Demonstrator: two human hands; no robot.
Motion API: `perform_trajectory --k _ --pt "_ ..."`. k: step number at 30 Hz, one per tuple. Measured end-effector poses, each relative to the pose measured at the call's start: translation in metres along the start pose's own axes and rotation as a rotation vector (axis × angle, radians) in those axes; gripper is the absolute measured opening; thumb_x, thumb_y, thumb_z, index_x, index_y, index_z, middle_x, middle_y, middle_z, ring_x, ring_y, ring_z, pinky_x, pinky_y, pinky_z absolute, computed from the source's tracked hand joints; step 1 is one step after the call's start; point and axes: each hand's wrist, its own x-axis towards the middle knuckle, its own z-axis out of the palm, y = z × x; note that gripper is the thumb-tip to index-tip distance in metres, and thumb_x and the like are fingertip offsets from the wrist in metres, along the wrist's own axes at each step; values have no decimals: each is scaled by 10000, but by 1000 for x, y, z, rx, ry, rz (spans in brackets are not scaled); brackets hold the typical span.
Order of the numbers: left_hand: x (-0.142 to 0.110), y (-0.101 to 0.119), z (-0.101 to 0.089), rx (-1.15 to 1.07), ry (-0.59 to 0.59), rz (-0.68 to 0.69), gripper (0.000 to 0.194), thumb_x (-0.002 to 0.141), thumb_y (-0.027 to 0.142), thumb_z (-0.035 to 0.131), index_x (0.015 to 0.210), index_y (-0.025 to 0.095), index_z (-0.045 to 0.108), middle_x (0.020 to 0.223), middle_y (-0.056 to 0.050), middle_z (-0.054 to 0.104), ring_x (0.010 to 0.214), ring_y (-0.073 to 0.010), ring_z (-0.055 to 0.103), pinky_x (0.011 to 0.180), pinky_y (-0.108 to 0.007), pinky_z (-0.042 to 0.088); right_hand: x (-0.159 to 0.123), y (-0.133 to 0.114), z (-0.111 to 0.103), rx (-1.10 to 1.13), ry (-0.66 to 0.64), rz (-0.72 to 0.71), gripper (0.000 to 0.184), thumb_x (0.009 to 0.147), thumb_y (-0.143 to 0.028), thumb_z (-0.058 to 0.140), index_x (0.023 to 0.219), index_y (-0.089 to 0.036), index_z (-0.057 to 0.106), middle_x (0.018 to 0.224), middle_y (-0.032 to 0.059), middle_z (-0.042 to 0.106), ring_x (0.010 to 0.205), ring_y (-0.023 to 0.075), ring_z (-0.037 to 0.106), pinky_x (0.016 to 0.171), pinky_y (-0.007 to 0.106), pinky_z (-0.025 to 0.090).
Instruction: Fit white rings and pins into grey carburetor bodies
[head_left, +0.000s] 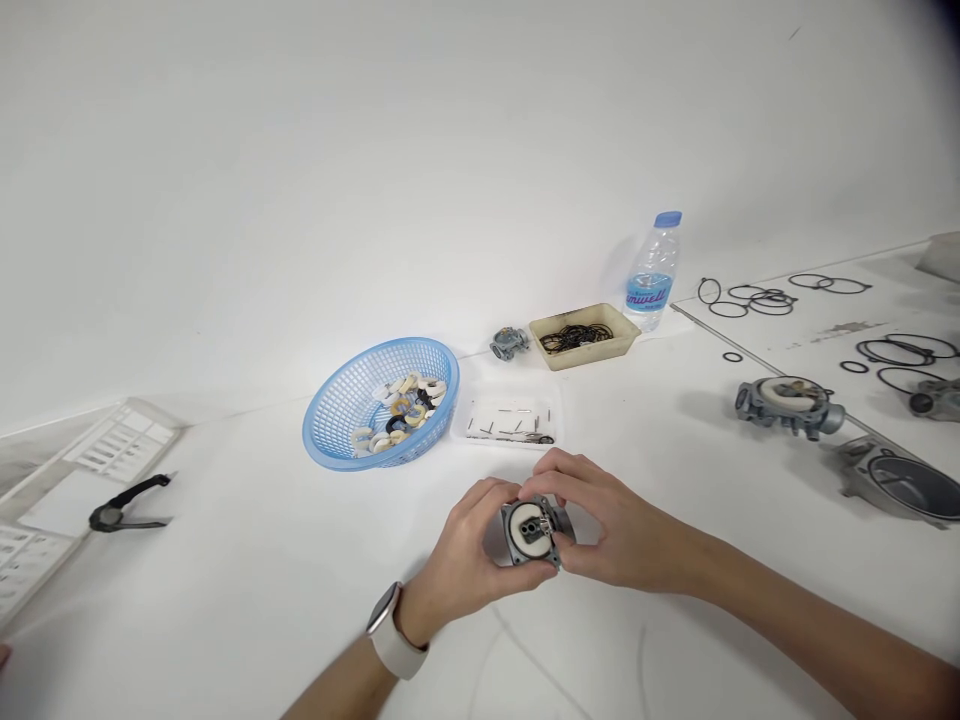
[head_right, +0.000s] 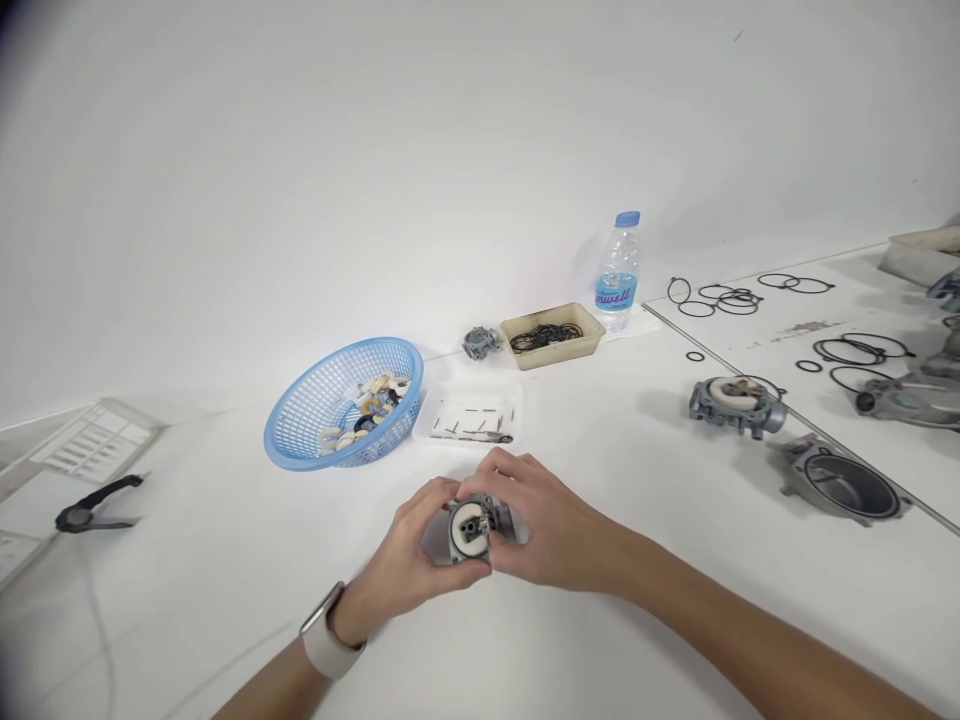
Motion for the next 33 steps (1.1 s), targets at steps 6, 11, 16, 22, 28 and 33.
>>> perform_trajectory --k 6,11,16,22,28,33 --pt "1 0 -1 -25 -20 -37 483 736 198 866 1150 235 619 1088 -12 654 986 -206 592 868 -313 455 0 -4 -8 27 -104 79 549 740 -96 626 1241 -319 593 1028 4 631 1047 234 567 962 402 480" --pt "1 -2 -1 -11 -14 -67 453 739 202 861 1122 227 621 1051 -12 654 949 -203 587 847 -314 443 0 -4 -8 12 -88 60 513 745 -95 624 1217 -296 606 1044 13 647 1040 237 569 976 408 470" --pt "1 -2 -1 -4 -12 -69 450 736 194 856 1118 232 621 1039 -5 652 939 -198 586 847 -313 439 1 -3 -6 -4 -73 23 476 753 -89 602 1188 -284 614 1000 5 654 1015 226 583 969 395 464" --pt "0 -2 0 -2 -12 -84 458 736 221 857 1128 228 619 1062 -18 657 963 -208 591 864 -322 449 3 -4 -6 -20 -44 3 431 750 -78 580 1131 -273 628 957 -7 659 970 212 600 951 384 465" --pt "1 -2 -1 29 -6 -75 436 749 256 842 1121 227 618 1056 -27 661 952 -215 588 851 -327 456 2 -1 -4 -46 -30 -32 453 760 -61 581 1160 -271 615 961 -1 657 974 212 592 963 393 465" --pt "0 -2 -1 27 -8 -80 445 738 227 845 1122 225 620 1054 -23 656 960 -215 599 861 -332 455 1 -1 -5 -48 -26 -44 450 757 -53 585 1148 -272 620 965 3 661 981 218 596 961 396 467"
